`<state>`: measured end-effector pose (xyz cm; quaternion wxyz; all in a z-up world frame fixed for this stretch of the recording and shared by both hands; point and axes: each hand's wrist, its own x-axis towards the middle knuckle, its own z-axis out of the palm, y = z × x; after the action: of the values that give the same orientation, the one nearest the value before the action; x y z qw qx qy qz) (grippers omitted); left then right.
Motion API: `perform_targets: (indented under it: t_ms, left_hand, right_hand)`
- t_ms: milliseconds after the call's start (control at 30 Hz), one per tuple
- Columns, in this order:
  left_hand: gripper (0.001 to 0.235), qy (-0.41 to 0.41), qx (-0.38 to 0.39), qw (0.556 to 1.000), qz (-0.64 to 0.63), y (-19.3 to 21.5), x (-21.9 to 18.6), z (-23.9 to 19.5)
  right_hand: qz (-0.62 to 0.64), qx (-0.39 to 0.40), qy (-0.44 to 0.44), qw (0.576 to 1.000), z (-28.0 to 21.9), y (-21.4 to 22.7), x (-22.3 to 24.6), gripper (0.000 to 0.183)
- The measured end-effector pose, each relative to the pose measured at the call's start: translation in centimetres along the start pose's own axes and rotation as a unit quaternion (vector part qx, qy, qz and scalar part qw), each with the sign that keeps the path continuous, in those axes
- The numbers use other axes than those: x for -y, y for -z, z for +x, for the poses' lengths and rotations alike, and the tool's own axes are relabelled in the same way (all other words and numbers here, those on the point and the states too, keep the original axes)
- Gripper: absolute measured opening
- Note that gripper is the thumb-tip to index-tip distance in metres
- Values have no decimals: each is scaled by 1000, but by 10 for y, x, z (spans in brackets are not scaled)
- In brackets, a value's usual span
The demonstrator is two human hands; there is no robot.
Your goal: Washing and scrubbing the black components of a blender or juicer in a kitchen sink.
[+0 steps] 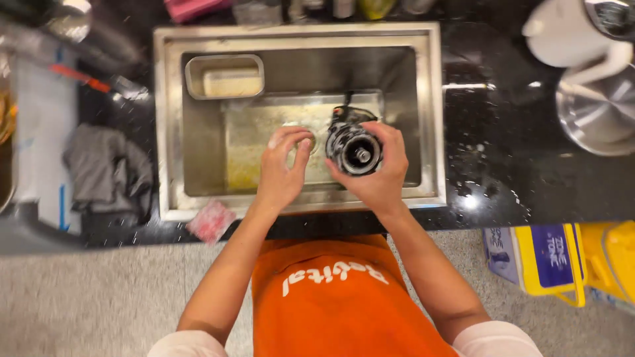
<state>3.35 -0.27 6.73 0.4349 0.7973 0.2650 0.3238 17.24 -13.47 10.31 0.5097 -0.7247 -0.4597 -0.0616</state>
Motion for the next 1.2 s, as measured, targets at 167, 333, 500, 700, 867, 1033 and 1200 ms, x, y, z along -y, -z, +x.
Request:
perform_targets:
  t_ms: [167, 333, 500, 700, 867, 1033, 1200]
  left_hand:
    - [18, 0, 45, 997, -66, -22, -1, 41]
    - [18, 1, 50, 988, -145, -19, -14, 50]
    - [24, 57, 86, 962, -253, -6, -26, 19]
    - [31, 99, -16, 995, -26, 57, -12, -50]
    - [31, 155, -73, 950, 261, 112, 35, -125]
    - [26, 117, -110, 945, 284, 111, 58, -151]
    - [29, 61, -243, 959, 132, 103, 10, -134]
  right_hand:
    - [-55, -6, 21, 998, 2, 20, 1, 72]
    - [-75, 5, 20, 997, 6, 19, -1, 70]
    - [-78, 40, 46, 995, 15, 7, 3, 68]
    - [-15, 146, 78, 986, 17, -16, 17, 67]
    - [114, 271, 97, 951, 5, -61, 31, 62]
    - [177, 343, 119, 915, -5, -89, 60, 61]
    - [190, 431, 159, 868, 6, -91, 66, 67]
